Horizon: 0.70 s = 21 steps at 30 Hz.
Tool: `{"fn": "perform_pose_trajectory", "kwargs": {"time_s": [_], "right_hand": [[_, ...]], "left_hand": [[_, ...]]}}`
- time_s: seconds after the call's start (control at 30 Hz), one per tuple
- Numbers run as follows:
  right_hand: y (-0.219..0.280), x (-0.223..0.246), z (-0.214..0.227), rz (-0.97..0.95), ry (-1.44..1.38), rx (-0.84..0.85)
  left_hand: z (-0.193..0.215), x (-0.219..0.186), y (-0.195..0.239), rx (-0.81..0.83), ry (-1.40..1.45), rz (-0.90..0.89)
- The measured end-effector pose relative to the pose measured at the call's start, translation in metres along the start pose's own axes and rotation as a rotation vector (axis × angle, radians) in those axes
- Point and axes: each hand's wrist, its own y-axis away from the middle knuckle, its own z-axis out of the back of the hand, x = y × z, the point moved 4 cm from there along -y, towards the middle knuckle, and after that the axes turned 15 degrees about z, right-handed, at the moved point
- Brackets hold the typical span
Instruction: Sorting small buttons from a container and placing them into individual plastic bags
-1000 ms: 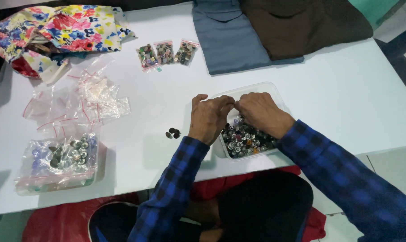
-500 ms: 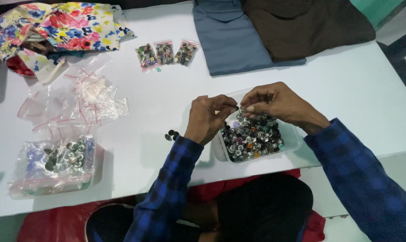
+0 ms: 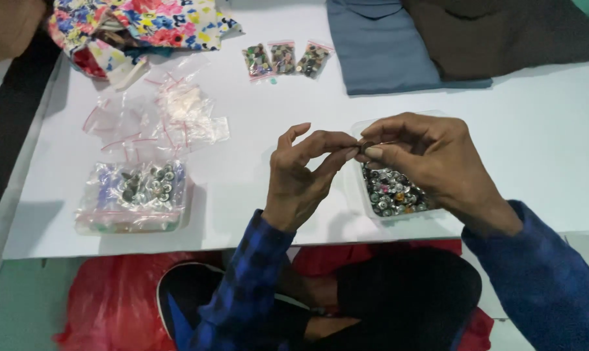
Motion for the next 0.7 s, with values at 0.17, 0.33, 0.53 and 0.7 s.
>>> {"fn": "perform_pose_trajectory", "kwargs": {"time_s": [0.17,0.33,0.53,0.7], "right_hand": [[0.021,0.015,-0.064,0.142,0.035,-0.059],[0.034,-0.056,-0.115,0.340,0.127,-0.139],[0.040,-0.140,-0.149,0.238,0.237,-0.191],[0.027,-0.140,-0.156,0.260,0.440,-0.172]], "left_hand": [[0.048,0.015,0.042,-0.115,-0.002,0.013],[0.068,0.089,0.068,-0.211,-0.002,0.113],[0.069,0.156,0.073,-0.163,-0.190,0.207],[0.064,0.161,0.062,-0.153,-0.314,0.179]]}}
